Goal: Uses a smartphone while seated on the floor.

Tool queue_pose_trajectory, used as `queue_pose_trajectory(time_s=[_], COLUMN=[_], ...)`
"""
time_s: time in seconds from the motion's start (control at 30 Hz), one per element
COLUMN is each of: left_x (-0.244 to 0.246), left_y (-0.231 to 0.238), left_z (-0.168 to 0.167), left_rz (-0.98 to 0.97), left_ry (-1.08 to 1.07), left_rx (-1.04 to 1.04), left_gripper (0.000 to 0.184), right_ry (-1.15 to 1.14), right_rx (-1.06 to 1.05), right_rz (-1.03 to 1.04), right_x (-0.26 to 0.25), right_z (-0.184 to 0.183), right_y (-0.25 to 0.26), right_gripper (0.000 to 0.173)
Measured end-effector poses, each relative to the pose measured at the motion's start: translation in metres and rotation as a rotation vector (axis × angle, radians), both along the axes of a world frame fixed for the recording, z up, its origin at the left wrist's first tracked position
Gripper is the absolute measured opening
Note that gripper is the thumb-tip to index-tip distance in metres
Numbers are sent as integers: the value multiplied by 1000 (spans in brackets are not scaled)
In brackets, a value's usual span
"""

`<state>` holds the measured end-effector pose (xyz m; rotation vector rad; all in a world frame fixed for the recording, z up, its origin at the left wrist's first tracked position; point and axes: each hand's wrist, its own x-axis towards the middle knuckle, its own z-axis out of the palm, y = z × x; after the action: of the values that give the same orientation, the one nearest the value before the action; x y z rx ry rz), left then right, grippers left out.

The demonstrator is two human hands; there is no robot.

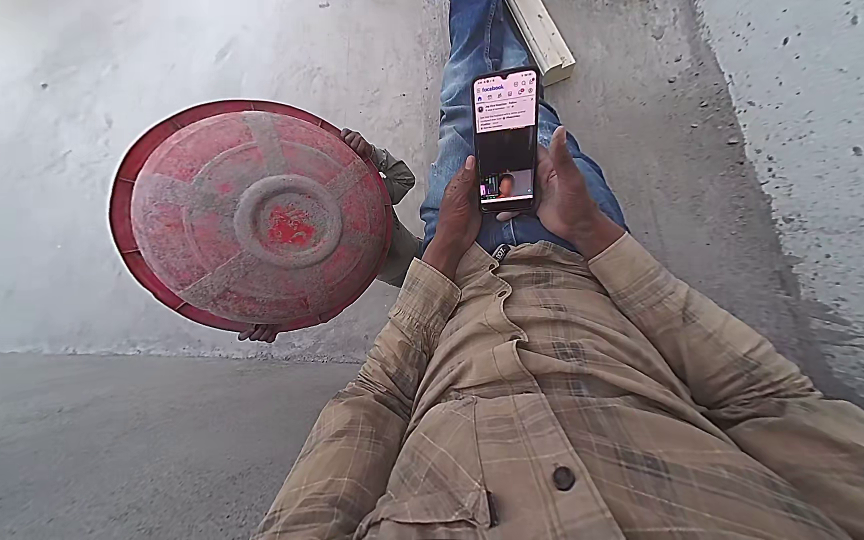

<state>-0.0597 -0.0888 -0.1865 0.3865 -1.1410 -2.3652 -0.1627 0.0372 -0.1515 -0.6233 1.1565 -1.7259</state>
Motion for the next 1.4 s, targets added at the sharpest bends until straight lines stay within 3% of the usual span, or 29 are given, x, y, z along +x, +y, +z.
queue_pose_trajectory(time_s=[1.4], left_x=[0], left_y=[-1], left_z=[-2], left_rz=[0], left_ry=[11], left_rx=[5], left_gripper=[38], right_ry=[10], right_rx=[-27], right_rz=[4], right_x=[-2], right_z=[-4], right_y=[-1], right_gripper=[75])
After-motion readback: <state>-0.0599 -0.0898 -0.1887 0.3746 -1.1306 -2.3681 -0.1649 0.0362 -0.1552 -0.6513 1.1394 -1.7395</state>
